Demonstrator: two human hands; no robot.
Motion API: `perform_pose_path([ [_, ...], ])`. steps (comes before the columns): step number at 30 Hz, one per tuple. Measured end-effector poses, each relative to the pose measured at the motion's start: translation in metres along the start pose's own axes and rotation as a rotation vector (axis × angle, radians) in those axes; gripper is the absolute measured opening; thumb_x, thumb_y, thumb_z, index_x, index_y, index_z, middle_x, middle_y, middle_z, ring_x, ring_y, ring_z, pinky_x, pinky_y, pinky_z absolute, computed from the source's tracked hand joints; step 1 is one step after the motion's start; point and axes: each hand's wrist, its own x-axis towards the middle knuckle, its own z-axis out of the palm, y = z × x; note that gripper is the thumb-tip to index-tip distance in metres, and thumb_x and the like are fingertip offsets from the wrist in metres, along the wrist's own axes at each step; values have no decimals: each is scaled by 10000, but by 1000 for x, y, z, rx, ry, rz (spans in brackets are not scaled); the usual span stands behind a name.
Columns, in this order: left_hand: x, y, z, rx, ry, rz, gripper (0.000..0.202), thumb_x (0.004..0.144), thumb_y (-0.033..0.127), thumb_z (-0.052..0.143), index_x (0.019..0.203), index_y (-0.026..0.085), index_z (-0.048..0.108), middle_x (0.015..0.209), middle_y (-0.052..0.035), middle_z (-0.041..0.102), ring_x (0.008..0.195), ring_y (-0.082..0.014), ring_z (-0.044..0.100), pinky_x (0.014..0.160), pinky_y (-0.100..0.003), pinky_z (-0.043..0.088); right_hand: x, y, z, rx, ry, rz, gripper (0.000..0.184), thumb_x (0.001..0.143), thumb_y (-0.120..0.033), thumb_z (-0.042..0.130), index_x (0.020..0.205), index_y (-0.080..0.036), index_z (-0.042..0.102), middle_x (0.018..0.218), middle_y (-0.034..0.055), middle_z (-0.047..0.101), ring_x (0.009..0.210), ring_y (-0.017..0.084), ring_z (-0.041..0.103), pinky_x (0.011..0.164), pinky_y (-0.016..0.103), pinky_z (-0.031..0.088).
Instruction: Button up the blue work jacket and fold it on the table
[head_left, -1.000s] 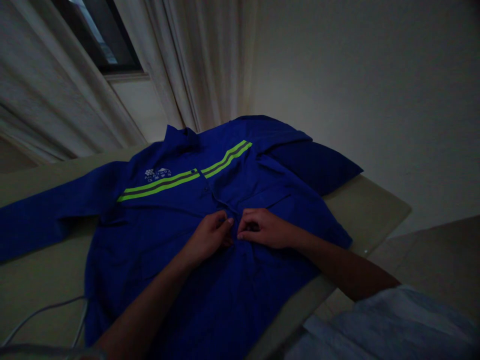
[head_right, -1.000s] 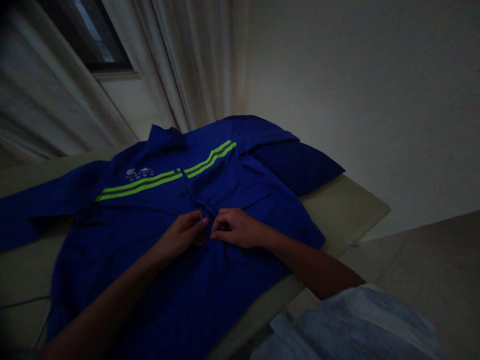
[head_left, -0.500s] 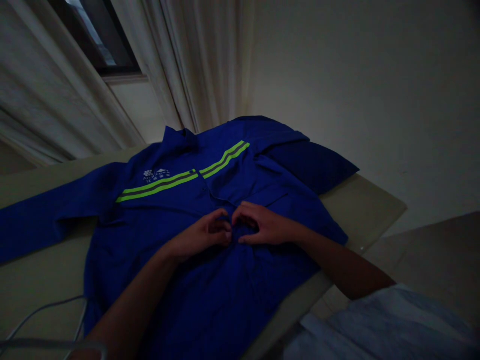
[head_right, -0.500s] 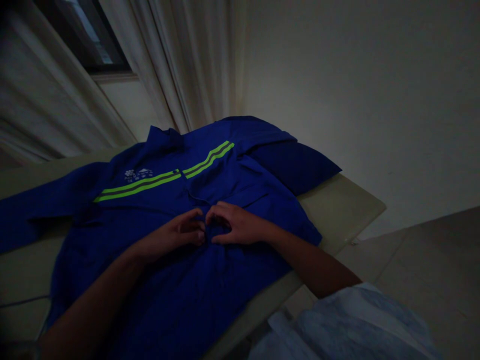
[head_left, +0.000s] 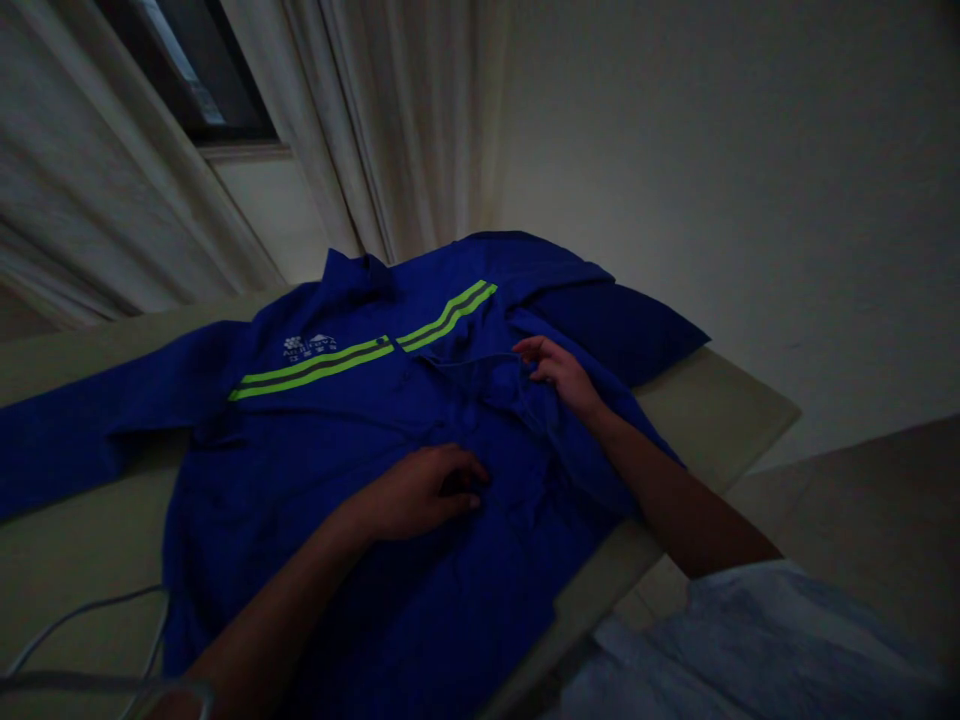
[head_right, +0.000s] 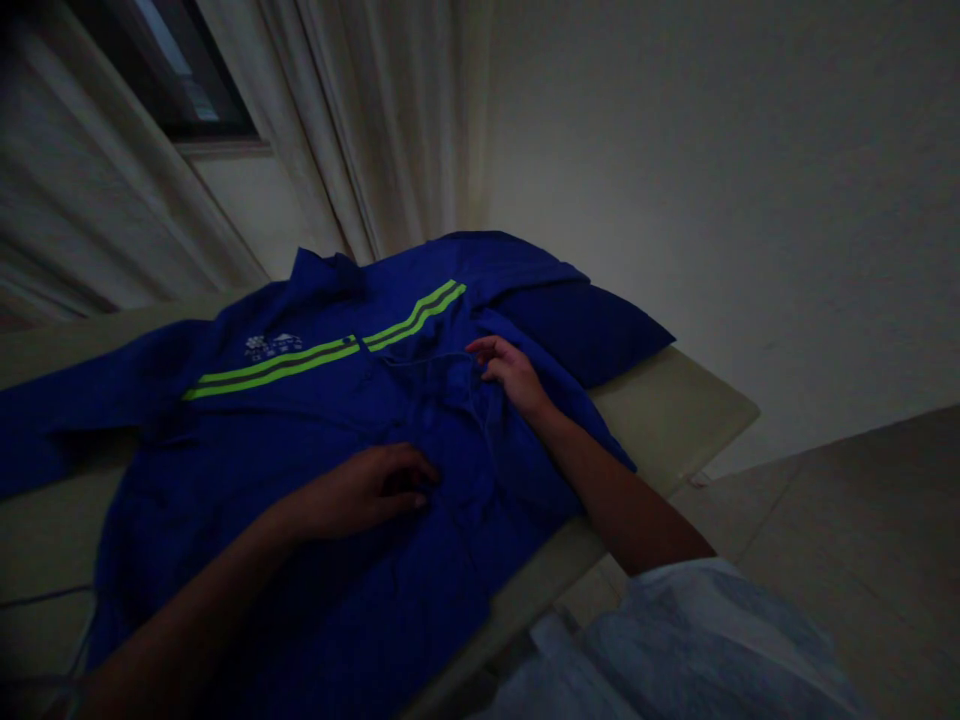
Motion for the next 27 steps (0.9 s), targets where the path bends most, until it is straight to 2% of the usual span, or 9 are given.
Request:
perform_pose_path([
  [3,4,-4,3,-83,46,8,334,963,314,620,1285,232,662,1133,-56,730,969,-208,681,843,-330,514,-10,-1,10,2,-232,36,429,650,-180,583,1058,-217,708,1003,21,626,928,191,556,782,286,449],
  [6,6,-8,2,-326,57,-42,405,986,391,571,1340,194,578,1110,-80,721,876,-196,692,751,-317,547,-26,-3,22,-120,-556,73,506,744,-150,590,1233,-227,696,1058,17,630,842,154,551,721,260,432],
  [8,5,-10,-4,-415,42,-63,395,949,385,606,1285,178,592,1101,-88,722,854,-197,701,722,-308,551,-33,-2,28,-258,-645,34,531,783,-118,578,1294,-230,673,1030,9,631,785,134,540,695,249,418],
  [11,2,-11,-17,-273,117,-77,263,923,330,616,1133,188,685,1026,-71,747,850,-208,704,746,-317,538,-37,-1,35,-421,-615,-58,402,875,-153,586,1262,-205,685,953,7,647,788,141,568,704,254,425],
  [13,0,-14,-25,-34,304,-133,207,936,314,605,1063,206,726,942,-57,750,833,-222,693,743,-330,515,-39,-1,39,-482,-572,-69,297,937,-285,647,1210,-182,705,872,0,643,751,143,575,675,254,420],
  [16,2,-20,-27,242,509,-182,194,913,296,666,1071,215,744,994,-64,735,851,-233,681,758,-342,500,-42,-1,46,-585,-518,-94,431,859,-402,803,1210,-173,702,837,-6,659,708,144,583,650,252,417],
  [22,10,-30,-11,366,554,-167,247,969,316,640,1186,241,731,1095,-63,674,895,-225,673,755,-325,492,-44,6,54,-771,-380,-152,420,867,-110,647,1271,-207,705,987,33,758,820,177,680,767,278,462],
  [25,11,-33,-8,369,574,-174,182,996,264,591,1111,238,730,1027,-45,668,911,-227,673,760,-327,484,-42,5,55,-820,-363,-141,399,947,-219,660,1345,-225,679,844,8,732,743,178,666,706,269,444],
  [27,12,-35,-8,360,591,-165,159,1005,252,578,1086,230,713,1032,-43,662,924,-228,675,777,-329,490,-39,-1,59,-922,-390,-169,437,963,-310,698,1392,-240,650,881,25,738,784,202,678,710,281,443],
])
